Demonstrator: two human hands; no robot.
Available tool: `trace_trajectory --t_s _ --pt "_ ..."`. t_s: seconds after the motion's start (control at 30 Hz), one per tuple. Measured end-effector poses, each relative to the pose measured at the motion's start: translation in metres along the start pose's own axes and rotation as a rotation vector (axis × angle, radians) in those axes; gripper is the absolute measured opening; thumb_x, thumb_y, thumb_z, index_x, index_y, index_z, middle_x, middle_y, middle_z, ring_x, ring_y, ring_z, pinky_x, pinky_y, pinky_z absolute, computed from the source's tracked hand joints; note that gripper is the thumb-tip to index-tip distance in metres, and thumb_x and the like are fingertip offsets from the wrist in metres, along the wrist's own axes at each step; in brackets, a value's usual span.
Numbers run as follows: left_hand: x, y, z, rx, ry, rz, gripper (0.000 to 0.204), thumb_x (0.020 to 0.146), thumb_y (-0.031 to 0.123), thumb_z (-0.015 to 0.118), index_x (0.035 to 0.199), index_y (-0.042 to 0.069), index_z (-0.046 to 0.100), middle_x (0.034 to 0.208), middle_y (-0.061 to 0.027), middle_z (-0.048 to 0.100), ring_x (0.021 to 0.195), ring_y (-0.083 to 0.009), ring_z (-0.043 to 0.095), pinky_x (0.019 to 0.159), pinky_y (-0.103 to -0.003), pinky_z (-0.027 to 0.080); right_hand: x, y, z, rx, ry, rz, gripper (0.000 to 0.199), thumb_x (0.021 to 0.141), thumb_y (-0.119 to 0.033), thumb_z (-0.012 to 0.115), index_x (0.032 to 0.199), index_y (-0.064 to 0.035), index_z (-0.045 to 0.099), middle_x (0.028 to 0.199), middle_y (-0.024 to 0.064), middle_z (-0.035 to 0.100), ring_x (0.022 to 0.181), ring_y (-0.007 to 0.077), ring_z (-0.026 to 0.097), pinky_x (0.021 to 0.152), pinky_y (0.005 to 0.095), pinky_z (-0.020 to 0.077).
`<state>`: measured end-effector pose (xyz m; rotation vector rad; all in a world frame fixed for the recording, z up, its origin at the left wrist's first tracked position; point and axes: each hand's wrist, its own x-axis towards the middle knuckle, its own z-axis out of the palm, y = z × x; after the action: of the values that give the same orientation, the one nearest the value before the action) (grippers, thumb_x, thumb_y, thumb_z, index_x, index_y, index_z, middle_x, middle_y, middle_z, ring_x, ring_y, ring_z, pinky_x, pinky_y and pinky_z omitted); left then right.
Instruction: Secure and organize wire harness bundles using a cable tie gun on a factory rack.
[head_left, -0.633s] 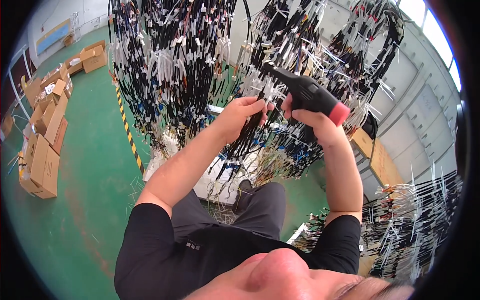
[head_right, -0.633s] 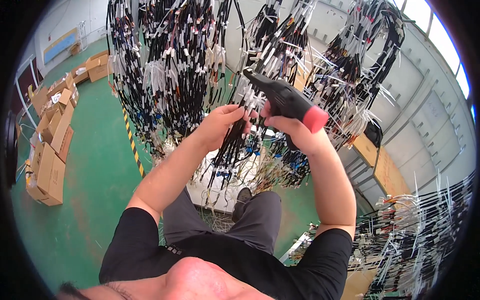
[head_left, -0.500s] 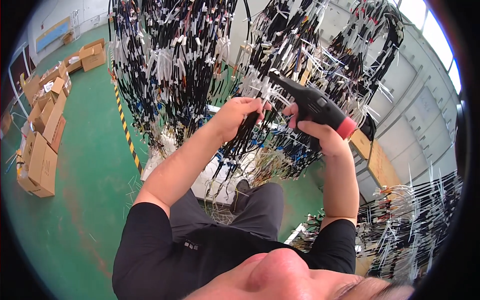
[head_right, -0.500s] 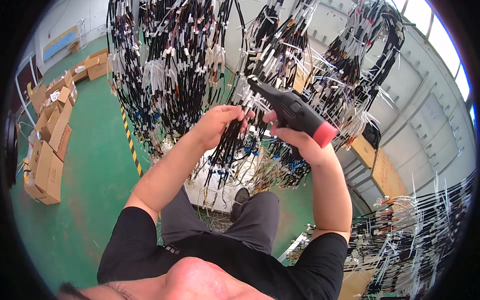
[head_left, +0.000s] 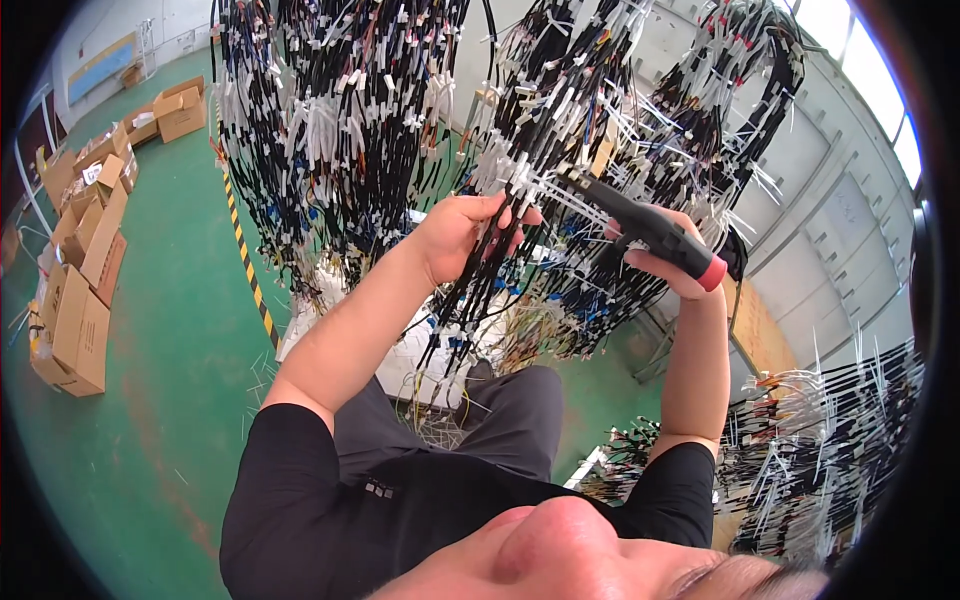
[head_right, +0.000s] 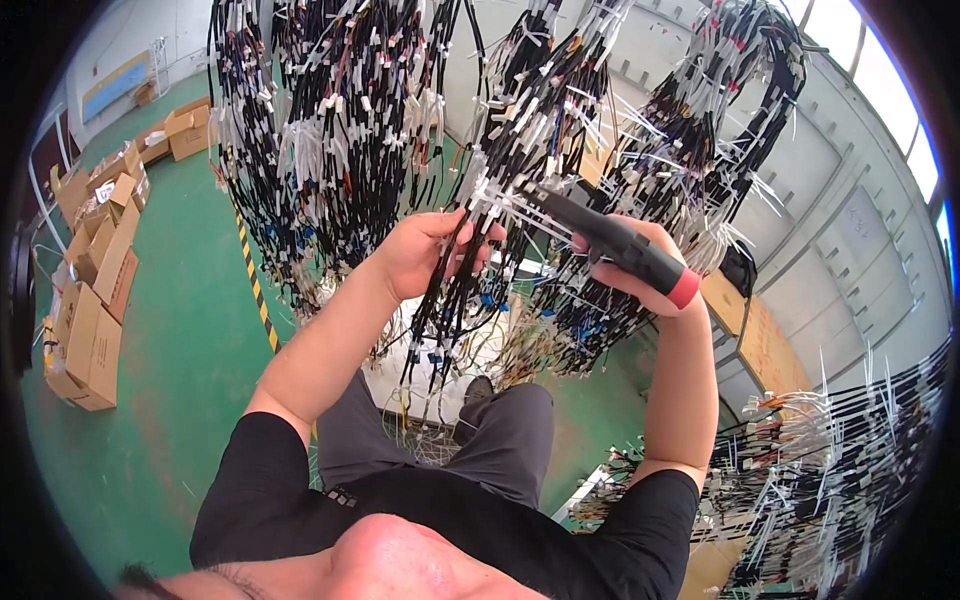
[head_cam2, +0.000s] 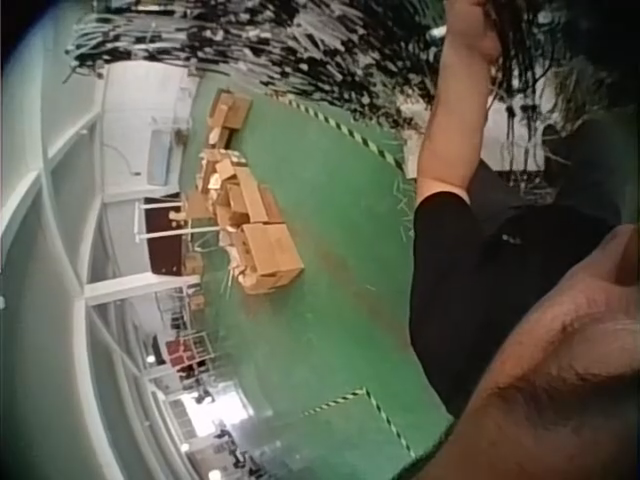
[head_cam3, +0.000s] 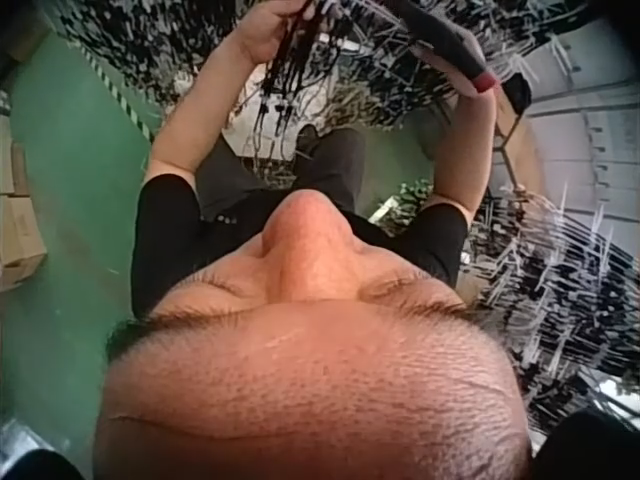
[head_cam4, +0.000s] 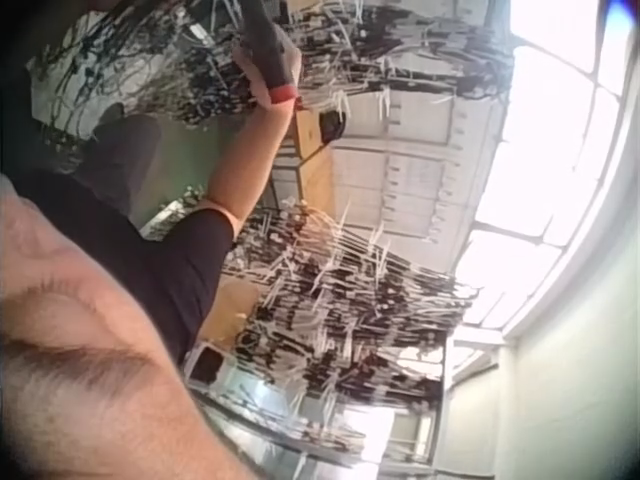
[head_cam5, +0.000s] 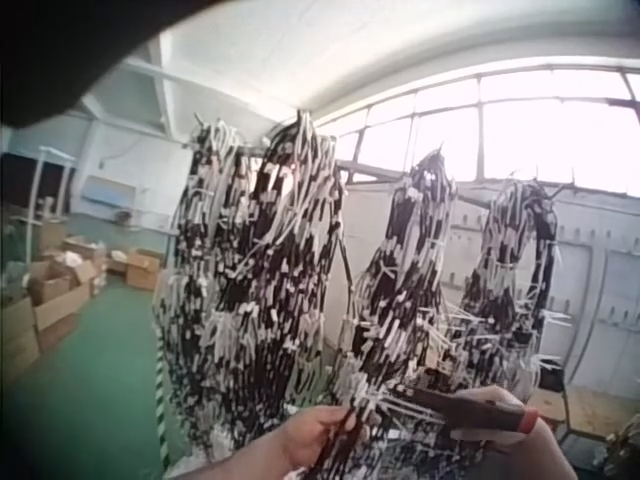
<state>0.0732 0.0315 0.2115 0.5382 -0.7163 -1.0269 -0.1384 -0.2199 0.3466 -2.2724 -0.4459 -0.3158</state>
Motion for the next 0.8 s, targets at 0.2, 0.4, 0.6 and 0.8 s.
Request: trace_trajectory --t_s 0.2,0.4,0.6,0.8 --pt "-0.004 0.002 0.007 0.048 0.063 0.008 0.038 0.113 0.029 0.049 0.087 0.006 0.066 0.127 -0.0169 0.071 0.097 -0.0235 0.069 0.092 -0.041 0.058 0.009 -0.003 0.004 -0.068 -0.126 0.018 0.044 0.085 -0.008 0.082 0.127 0.0001 0.071 0.116 0.0082 0.076 0.11 0.0203 0.07 0.102 0.0372 0.0525" --pt "-0.007 0.003 0.017 0.135 0.173 0.048 0.038 0.113 0.028 0.051 0.085 0.007 0.064 0.125 -0.0156 0.073 0.092 -0.0211 0.067 0.088 -0.039 0.057 0.011 -0.02 0.009 -0.176 -0.132 0.086 0.043 0.086 -0.008 0.08 0.127 -0.0002 0.071 0.113 0.007 0.074 0.104 0.0183 0.068 0.1 0.0366 0.0521" --pt "-0.007 0.005 0.018 0.147 0.166 0.053 0.035 0.113 0.026 0.051 0.086 0.007 0.064 0.123 -0.0135 0.074 0.09 -0.0188 0.066 0.087 -0.037 0.057 0.007 -0.03 0.011 -0.262 -0.129 0.1 0.04 0.09 -0.017 0.078 0.127 -0.0048 0.07 0.097 0.008 0.067 0.086 0.0217 0.06 0.086 0.035 0.052" --pt "-0.009 0.007 0.011 0.135 0.178 0.051 0.031 0.113 0.025 0.05 0.1 0.004 0.069 0.12 -0.0123 0.074 0.091 -0.0166 0.068 0.086 -0.036 0.059 0.006 -0.016 0.015 -0.165 -0.128 0.151 0.051 0.091 -0.016 0.083 0.137 -0.0036 0.067 0.112 0.0047 0.072 0.1 0.0155 0.063 0.093 0.0335 0.0514"
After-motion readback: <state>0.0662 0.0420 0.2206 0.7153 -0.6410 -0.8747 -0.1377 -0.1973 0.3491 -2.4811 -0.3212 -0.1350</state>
